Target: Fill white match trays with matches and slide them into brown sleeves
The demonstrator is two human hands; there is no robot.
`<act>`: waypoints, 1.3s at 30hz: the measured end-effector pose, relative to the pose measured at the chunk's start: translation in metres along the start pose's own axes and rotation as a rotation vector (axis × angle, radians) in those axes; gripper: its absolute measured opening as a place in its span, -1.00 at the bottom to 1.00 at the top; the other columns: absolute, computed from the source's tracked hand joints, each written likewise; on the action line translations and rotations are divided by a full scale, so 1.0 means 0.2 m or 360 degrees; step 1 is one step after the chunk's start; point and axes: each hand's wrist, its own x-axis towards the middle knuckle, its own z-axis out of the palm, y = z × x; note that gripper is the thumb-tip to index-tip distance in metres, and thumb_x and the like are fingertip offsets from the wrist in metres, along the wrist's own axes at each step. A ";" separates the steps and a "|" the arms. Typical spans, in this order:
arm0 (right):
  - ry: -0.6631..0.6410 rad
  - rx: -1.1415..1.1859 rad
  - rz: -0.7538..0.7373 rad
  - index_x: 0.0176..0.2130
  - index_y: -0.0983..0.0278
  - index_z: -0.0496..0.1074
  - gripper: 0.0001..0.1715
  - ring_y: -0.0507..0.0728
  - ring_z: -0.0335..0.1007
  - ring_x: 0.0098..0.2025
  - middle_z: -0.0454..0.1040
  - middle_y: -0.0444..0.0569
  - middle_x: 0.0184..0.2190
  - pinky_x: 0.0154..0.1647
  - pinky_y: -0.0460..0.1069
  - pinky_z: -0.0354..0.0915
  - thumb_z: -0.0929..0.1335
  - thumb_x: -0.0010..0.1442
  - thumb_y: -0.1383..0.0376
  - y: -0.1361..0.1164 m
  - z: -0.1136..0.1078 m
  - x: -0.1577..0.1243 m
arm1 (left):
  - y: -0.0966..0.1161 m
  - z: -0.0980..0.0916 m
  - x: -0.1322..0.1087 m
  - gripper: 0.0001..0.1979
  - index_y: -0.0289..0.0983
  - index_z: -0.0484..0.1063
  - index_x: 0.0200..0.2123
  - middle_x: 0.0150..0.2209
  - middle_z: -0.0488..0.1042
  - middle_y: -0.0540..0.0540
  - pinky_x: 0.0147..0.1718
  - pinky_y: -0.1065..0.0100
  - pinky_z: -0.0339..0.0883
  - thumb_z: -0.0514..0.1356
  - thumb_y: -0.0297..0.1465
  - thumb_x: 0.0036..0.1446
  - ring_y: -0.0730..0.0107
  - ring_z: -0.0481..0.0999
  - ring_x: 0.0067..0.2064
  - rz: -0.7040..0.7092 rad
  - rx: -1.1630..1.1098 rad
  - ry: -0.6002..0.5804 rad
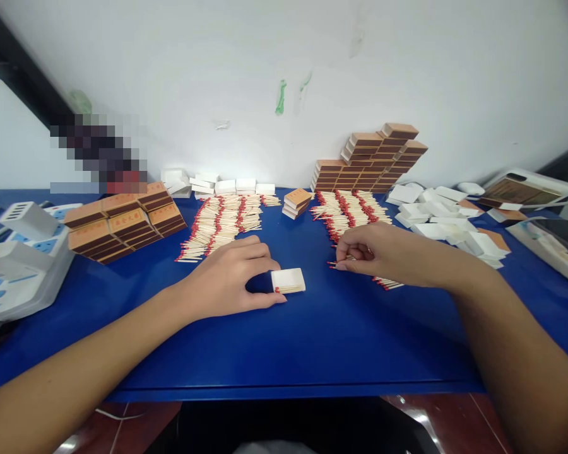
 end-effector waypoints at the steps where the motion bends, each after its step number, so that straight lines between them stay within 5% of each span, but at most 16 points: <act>1: -0.0004 -0.0010 0.0004 -0.27 0.16 0.57 -0.68 0.07 0.39 -0.46 0.57 -0.11 -0.42 -0.46 -0.02 0.19 0.42 0.33 -0.01 0.00 0.00 0.00 | 0.00 0.00 0.00 -0.64 -0.24 0.64 -0.04 -0.22 0.57 -0.13 -0.19 0.23 0.36 0.34 -0.08 0.32 0.22 0.49 -0.16 -0.0001 0.0001 -0.0002; 28: -0.0084 -0.0018 0.0019 -0.27 0.16 0.57 -0.67 0.07 0.39 -0.46 0.57 -0.11 -0.38 -0.43 -0.02 0.19 0.41 0.33 -0.02 0.01 0.02 0.01 | 0.00 0.00 0.01 -0.58 -0.31 0.61 -0.05 -0.24 0.56 -0.15 -0.23 0.24 0.35 0.34 -0.05 0.30 0.24 0.48 -0.21 0.0206 0.0028 0.0113; 39: 0.0161 0.0094 -0.0310 -0.23 0.19 0.55 -0.69 0.06 0.28 -0.43 0.43 -0.15 -0.44 -0.40 -0.02 0.11 0.38 0.39 0.04 -0.17 0.07 0.01 | 0.01 0.00 0.00 -0.60 -0.29 0.61 -0.06 -0.26 0.56 -0.14 -0.24 0.24 0.36 0.33 -0.06 0.32 0.25 0.48 -0.22 0.0209 0.0073 0.0123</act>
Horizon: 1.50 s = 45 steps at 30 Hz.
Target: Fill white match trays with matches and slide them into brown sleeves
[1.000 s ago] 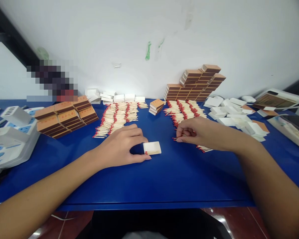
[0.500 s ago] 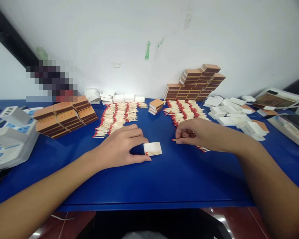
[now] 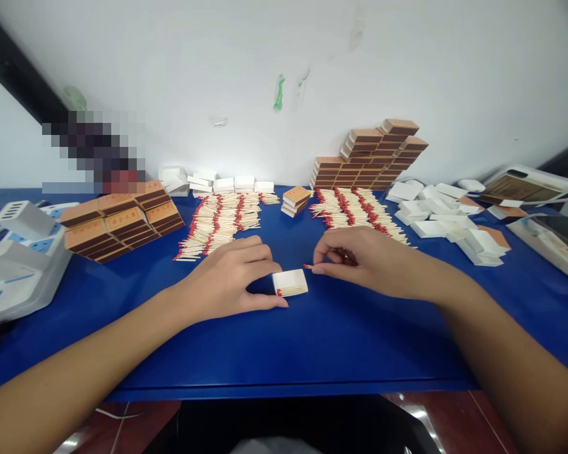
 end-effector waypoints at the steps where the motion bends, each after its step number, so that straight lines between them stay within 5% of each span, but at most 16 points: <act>1: 0.0024 0.0022 -0.0055 -0.22 0.19 0.55 -0.71 0.06 0.28 -0.42 0.41 -0.15 -0.44 -0.39 -0.02 0.11 0.38 0.40 0.06 -0.03 0.02 0.01 | 0.00 0.00 0.00 -0.61 -0.29 0.61 -0.07 -0.26 0.56 -0.13 -0.24 0.24 0.37 0.33 -0.07 0.32 0.25 0.49 -0.22 0.0002 0.0004 0.0003; 15: 0.0034 -0.0145 -0.0213 -0.26 0.24 0.48 -0.80 0.08 0.41 -0.30 0.54 -0.07 -0.24 -0.29 -0.01 0.16 0.39 0.44 0.24 -0.15 0.16 0.04 | 0.01 0.01 0.01 -0.64 -0.31 0.61 -0.11 -0.24 0.58 -0.16 -0.21 0.21 0.41 0.32 -0.10 0.34 0.23 0.52 -0.21 0.0026 0.0020 0.0019; 22: 0.0226 -0.0196 -0.0098 -0.26 0.20 0.54 -0.72 0.09 0.37 -0.38 0.51 -0.10 -0.40 -0.33 0.02 0.18 0.38 0.42 0.09 -0.03 0.01 -0.01 | 0.01 0.01 0.01 -0.64 -0.31 0.61 -0.07 -0.27 0.56 -0.13 -0.24 0.22 0.39 0.34 -0.11 0.32 0.23 0.51 -0.23 0.0020 0.0015 0.0011; 27: -0.0020 -0.0200 0.0203 -0.28 0.16 0.61 -0.66 0.10 0.36 -0.49 0.55 -0.07 -0.45 -0.43 0.04 0.18 0.41 0.33 -0.02 0.11 -0.11 -0.08 | 0.00 0.00 0.00 -0.64 -0.29 0.61 -0.06 -0.27 0.57 -0.13 -0.26 0.23 0.38 0.33 -0.10 0.33 0.25 0.51 -0.24 0.0004 0.0031 0.0038; 30: -0.0073 -0.0187 0.0249 -0.24 0.16 0.63 -0.73 0.09 0.41 -0.47 0.63 -0.04 -0.34 -0.43 0.03 0.20 0.43 0.30 0.04 0.14 -0.09 -0.08 | 0.00 0.00 0.00 -0.65 -0.29 0.61 -0.06 -0.26 0.57 -0.13 -0.26 0.23 0.38 0.34 -0.11 0.32 0.25 0.52 -0.24 -0.0009 0.0036 0.0046; 38: -0.0042 -0.0383 0.0326 -0.36 0.18 0.51 -0.74 0.10 0.34 -0.49 0.51 -0.07 -0.51 -0.44 0.01 0.12 0.40 0.32 0.11 0.14 -0.06 -0.05 | 0.00 -0.01 0.00 -0.64 -0.29 0.61 -0.07 -0.27 0.58 -0.14 -0.27 0.24 0.37 0.33 -0.10 0.34 0.26 0.50 -0.25 0.0024 0.0046 0.0071; 45: -0.0033 -0.0366 0.0250 -0.28 0.18 0.50 -0.80 0.12 0.40 -0.40 0.55 -0.06 -0.40 -0.40 0.00 0.14 0.38 0.31 0.13 0.12 -0.05 -0.04 | 0.00 0.00 0.01 -0.62 -0.30 0.61 -0.06 -0.26 0.58 -0.15 -0.26 0.23 0.39 0.32 -0.09 0.34 0.25 0.51 -0.24 0.0028 0.0033 0.0055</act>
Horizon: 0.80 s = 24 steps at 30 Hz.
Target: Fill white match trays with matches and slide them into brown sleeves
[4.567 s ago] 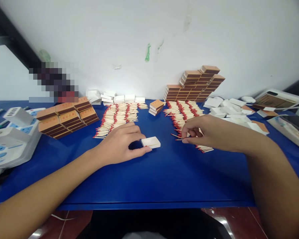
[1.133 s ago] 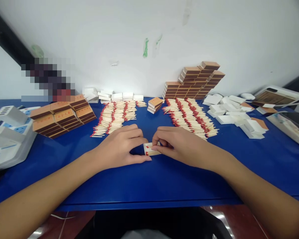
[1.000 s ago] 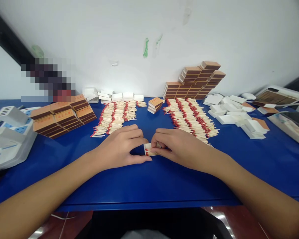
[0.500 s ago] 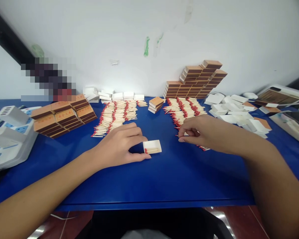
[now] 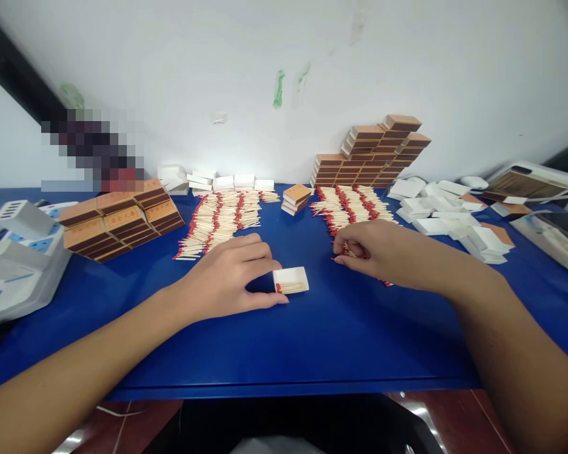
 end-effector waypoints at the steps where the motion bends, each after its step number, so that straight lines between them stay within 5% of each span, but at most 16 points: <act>1: -0.0008 0.0017 0.0007 -0.28 0.18 0.50 -0.82 0.12 0.41 -0.39 0.55 -0.06 -0.39 -0.39 0.00 0.14 0.39 0.30 0.14 -0.01 0.00 0.00 | 0.00 0.00 0.00 -0.62 -0.30 0.61 -0.06 -0.26 0.58 -0.15 -0.25 0.22 0.39 0.32 -0.09 0.34 0.25 0.51 -0.24 -0.0001 0.0000 0.0001; 10: 0.0026 0.0036 -0.0141 -0.29 0.20 0.46 -0.80 0.12 0.35 -0.36 0.51 -0.06 -0.37 -0.37 0.00 0.12 0.33 0.35 0.18 -0.05 0.05 0.04 | 0.01 0.00 0.00 -0.63 -0.28 0.61 -0.06 -0.25 0.58 -0.15 -0.23 0.22 0.42 0.33 -0.09 0.33 0.24 0.54 -0.22 -0.0017 0.0005 -0.0013; 16: 0.0152 0.0437 -0.0319 -0.19 0.19 0.48 -0.78 0.07 0.28 -0.42 0.41 -0.16 -0.45 -0.37 -0.02 0.11 0.33 0.44 0.13 -0.22 0.06 0.01 | 0.02 0.00 0.01 -0.63 -0.30 0.61 -0.08 -0.27 0.57 -0.15 -0.24 0.22 0.42 0.32 -0.09 0.34 0.23 0.52 -0.23 0.0017 0.0020 -0.0020; 24: 0.0218 0.0271 -0.0498 -0.19 0.23 0.46 -0.80 0.09 0.39 -0.30 0.52 -0.04 -0.25 -0.29 -0.01 0.16 0.29 0.48 0.25 -0.33 0.17 0.03 | 0.01 0.01 0.01 -0.65 -0.27 0.62 -0.08 -0.26 0.57 -0.15 -0.21 0.21 0.43 0.32 -0.09 0.34 0.21 0.53 -0.22 -0.0015 0.0000 -0.0061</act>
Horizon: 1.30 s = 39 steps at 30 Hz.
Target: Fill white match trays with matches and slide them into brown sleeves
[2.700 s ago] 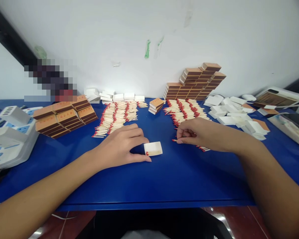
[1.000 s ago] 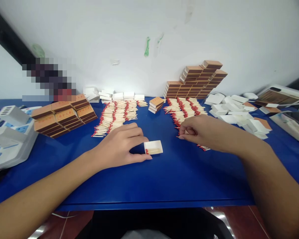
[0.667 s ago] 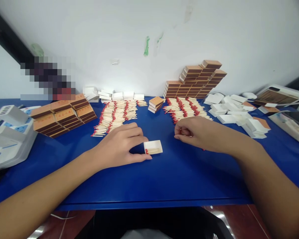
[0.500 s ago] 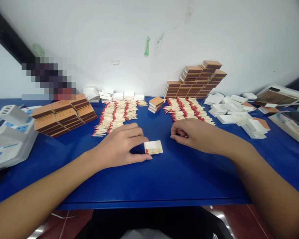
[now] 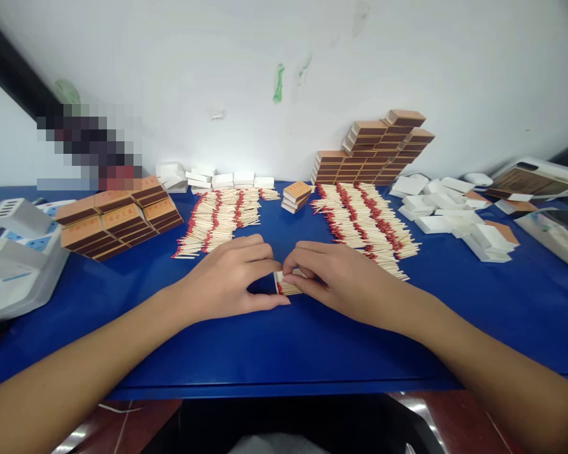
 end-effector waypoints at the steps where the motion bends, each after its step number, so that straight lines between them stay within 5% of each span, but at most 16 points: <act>1: 0.0008 -0.0027 -0.0014 -0.20 0.23 0.46 -0.79 0.10 0.40 -0.30 0.52 -0.04 -0.25 -0.29 -0.01 0.16 0.28 0.49 0.26 0.01 0.00 0.00 | 0.00 0.00 0.00 -0.65 -0.27 0.62 -0.08 -0.26 0.57 -0.15 -0.22 0.21 0.43 0.32 -0.09 0.34 0.21 0.53 -0.22 -0.0006 -0.0001 -0.0004; 9: -0.0010 -0.0005 -0.0050 -0.17 0.21 0.57 -0.81 0.08 0.34 -0.37 0.45 -0.10 -0.38 -0.34 -0.01 0.14 0.34 0.43 0.28 0.05 -0.10 -0.04 | 0.00 0.00 -0.01 -0.62 -0.30 0.61 -0.08 -0.26 0.58 -0.16 -0.23 0.22 0.42 0.33 -0.08 0.33 0.22 0.54 -0.22 -0.0015 -0.0024 0.0011; 14: -0.0176 0.0185 -0.0200 -0.17 0.18 0.66 -0.71 0.06 0.39 -0.36 0.48 -0.11 -0.37 -0.30 -0.02 0.19 0.35 0.31 0.46 0.01 -0.09 -0.04 | -0.01 0.00 0.00 -0.65 -0.29 0.61 -0.08 -0.24 0.60 -0.17 -0.20 0.21 0.44 0.33 -0.11 0.33 0.20 0.56 -0.19 -0.0002 -0.0033 0.0014; 24: -0.0160 0.0138 -0.0234 -0.21 0.21 0.68 -0.66 0.01 0.32 -0.43 0.41 -0.16 -0.45 -0.35 -0.04 0.15 0.35 0.22 0.53 0.02 -0.10 -0.04 | 0.00 0.00 -0.01 -0.63 -0.31 0.62 -0.09 -0.25 0.58 -0.16 -0.22 0.22 0.43 0.33 -0.10 0.33 0.22 0.54 -0.21 -0.0002 -0.0039 0.0016; 33: 0.0348 -0.0063 -0.0080 -0.11 0.24 0.65 -0.69 0.06 0.38 -0.42 0.51 -0.11 -0.44 -0.35 -0.02 0.22 0.33 0.29 0.45 0.11 -0.13 -0.05 | -0.03 -0.01 -0.01 -0.58 -0.31 0.61 -0.06 -0.26 0.57 -0.13 -0.25 0.25 0.38 0.36 -0.06 0.28 0.27 0.50 -0.23 0.0029 -0.0037 0.0005; 39: 0.0381 -0.0276 0.0036 -0.15 0.24 0.64 -0.70 0.09 0.40 -0.42 0.52 -0.10 -0.46 -0.33 0.00 0.23 0.31 0.29 0.41 0.17 -0.17 -0.05 | -0.04 -0.01 0.00 -0.59 -0.37 0.61 -0.08 -0.27 0.57 -0.16 -0.27 0.26 0.39 0.38 -0.11 0.26 0.26 0.51 -0.25 0.0094 -0.0023 0.0028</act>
